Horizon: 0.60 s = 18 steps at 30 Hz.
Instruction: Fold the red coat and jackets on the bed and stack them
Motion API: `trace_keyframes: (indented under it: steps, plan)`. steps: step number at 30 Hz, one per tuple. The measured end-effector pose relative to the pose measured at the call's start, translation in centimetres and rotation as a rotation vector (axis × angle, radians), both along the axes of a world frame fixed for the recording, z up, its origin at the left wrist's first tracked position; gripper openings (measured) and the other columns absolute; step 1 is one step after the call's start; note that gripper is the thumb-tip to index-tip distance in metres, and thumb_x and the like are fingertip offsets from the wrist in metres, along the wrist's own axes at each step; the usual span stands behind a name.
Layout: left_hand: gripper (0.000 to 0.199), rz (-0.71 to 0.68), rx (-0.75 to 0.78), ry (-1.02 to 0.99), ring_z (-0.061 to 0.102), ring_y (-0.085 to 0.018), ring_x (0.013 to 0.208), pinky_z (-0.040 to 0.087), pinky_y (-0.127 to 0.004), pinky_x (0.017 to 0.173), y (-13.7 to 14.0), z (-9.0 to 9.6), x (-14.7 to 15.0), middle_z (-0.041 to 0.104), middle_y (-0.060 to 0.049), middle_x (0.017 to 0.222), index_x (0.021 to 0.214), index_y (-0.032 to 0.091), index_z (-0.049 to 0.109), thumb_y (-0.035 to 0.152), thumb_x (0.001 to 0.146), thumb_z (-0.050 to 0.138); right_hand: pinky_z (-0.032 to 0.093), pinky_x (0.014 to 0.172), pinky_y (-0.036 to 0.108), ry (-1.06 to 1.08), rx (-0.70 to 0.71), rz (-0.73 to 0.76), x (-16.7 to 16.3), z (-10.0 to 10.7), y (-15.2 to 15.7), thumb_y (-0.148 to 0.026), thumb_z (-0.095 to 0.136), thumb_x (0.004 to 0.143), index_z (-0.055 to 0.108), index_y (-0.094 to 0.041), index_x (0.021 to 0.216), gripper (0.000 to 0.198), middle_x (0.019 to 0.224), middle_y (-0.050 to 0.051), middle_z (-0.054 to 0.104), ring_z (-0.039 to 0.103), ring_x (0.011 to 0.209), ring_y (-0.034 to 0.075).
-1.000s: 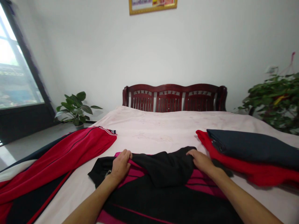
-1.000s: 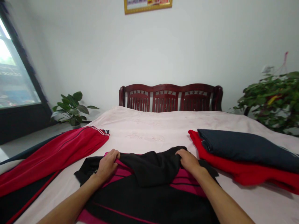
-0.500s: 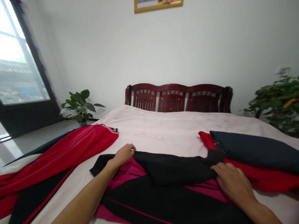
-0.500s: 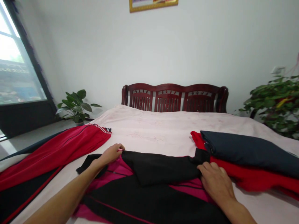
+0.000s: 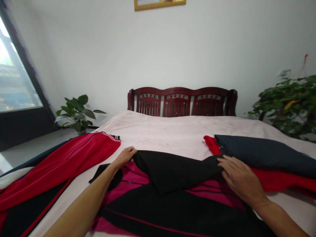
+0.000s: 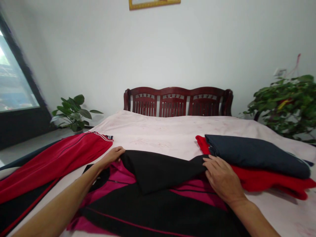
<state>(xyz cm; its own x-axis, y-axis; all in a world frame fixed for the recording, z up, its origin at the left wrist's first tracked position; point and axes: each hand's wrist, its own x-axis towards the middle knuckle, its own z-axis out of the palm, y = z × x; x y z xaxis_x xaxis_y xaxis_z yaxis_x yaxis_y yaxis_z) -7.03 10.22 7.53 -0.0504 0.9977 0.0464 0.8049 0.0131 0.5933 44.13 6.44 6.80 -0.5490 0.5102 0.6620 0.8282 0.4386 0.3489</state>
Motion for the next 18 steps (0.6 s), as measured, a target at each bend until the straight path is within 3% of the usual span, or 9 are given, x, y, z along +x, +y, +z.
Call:
trace_keyframes:
  steps: [4,8,11,13,16,18]
  plan:
    - [0.029,0.039,0.008,-0.008,0.06,-0.017,0.064,0.042,-0.025,0.058,-0.2,-1.4,-0.9,0.062,-0.002,0.069,0.074,0.02,0.055,0.042,0.088,0.042,0.042,0.108,0.047,-0.068,-0.103,0.074,-0.2,-2.0,-1.0,-0.018,0.05,0.086,0.068,-0.022,0.102,0.025,0.123,0.006,0.07,0.058,0.123,0.027]
    - [0.02,0.025,0.016,0.018,0.063,-0.021,0.082,0.044,-0.028,0.073,-0.2,-2.8,-0.9,0.069,-0.005,0.081,0.074,0.021,0.061,0.038,0.081,0.056,0.053,0.089,0.04,0.0,-0.146,0.017,-0.4,-3.2,-0.5,-0.018,0.046,0.087,0.068,-0.021,0.11,0.032,0.114,0.009,0.072,0.065,0.109,0.026]
    - [0.014,0.003,0.022,0.014,0.063,-0.021,0.08,0.043,-0.029,0.074,-0.1,-2.4,-1.1,0.068,-0.005,0.079,0.072,0.021,0.061,0.035,0.076,0.061,0.053,0.076,0.04,0.015,-0.25,-0.056,-0.6,-2.0,0.0,-0.021,0.042,0.09,0.07,-0.023,0.093,0.027,0.091,0.008,0.072,0.067,0.088,0.025]
    - [0.017,-0.015,0.018,-0.011,0.062,-0.02,0.07,0.043,-0.028,0.069,-0.2,-1.6,-1.4,0.065,-0.002,0.069,0.069,0.021,0.058,0.036,0.077,0.059,0.053,0.077,0.042,0.059,-0.241,-0.078,-0.4,-0.4,0.0,-0.025,0.042,0.09,0.067,-0.023,0.089,0.025,0.088,0.008,0.071,0.066,0.086,0.026]
    - [0.027,-0.059,0.008,-0.089,0.058,-0.017,0.055,0.042,-0.027,0.059,-0.5,-0.5,-1.9,0.057,0.002,0.057,0.077,0.021,0.056,0.047,0.084,0.049,0.048,0.095,0.05,0.184,-0.091,-0.094,0.4,1.8,-0.5,-0.029,0.047,0.086,0.063,-0.023,0.091,0.018,0.109,0.014,0.07,0.063,0.106,0.032]
    - [0.035,-0.083,0.008,-0.144,0.055,-0.016,0.052,0.041,-0.026,0.055,-0.6,-0.1,-2.0,0.055,0.004,0.055,0.083,0.021,0.055,0.053,0.086,0.042,0.041,0.107,0.053,0.243,-0.023,-0.084,1.0,2.2,-0.9,-0.03,0.047,0.085,0.06,-0.024,0.088,0.015,0.119,0.017,0.068,0.059,0.118,0.034]
